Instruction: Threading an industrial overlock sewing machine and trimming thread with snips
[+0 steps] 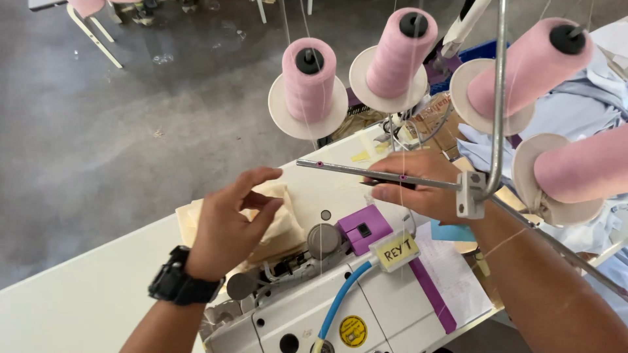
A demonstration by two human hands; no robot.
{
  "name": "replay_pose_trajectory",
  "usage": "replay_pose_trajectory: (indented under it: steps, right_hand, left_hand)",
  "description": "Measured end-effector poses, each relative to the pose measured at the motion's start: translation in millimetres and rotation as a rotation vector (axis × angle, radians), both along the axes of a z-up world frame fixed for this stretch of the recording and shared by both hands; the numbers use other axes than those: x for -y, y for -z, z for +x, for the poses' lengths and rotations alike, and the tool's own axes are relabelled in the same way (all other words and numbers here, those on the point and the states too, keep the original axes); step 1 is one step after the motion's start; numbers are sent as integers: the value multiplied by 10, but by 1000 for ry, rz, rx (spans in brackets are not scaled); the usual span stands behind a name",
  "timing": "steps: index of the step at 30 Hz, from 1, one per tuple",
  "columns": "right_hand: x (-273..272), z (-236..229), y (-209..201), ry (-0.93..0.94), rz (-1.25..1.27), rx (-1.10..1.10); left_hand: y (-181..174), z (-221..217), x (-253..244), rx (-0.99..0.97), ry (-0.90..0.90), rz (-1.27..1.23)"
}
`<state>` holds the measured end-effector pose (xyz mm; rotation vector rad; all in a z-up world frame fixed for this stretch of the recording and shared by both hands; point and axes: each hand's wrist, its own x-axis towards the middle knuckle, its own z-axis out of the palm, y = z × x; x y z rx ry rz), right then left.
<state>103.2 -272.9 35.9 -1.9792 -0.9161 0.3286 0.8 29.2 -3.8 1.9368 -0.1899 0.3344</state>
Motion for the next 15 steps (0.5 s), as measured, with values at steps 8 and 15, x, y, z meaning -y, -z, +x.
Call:
replay_pose_trajectory:
  steps: [8, 15]
  right_hand:
    - [824, -368, 517, 388, -226, -245]
    - [1352, -761, 900, 522, -65, -423]
  left_hand:
    - [315, 138, -561, -211, -22, 391]
    - [556, 387, -1755, -241, -533, 657]
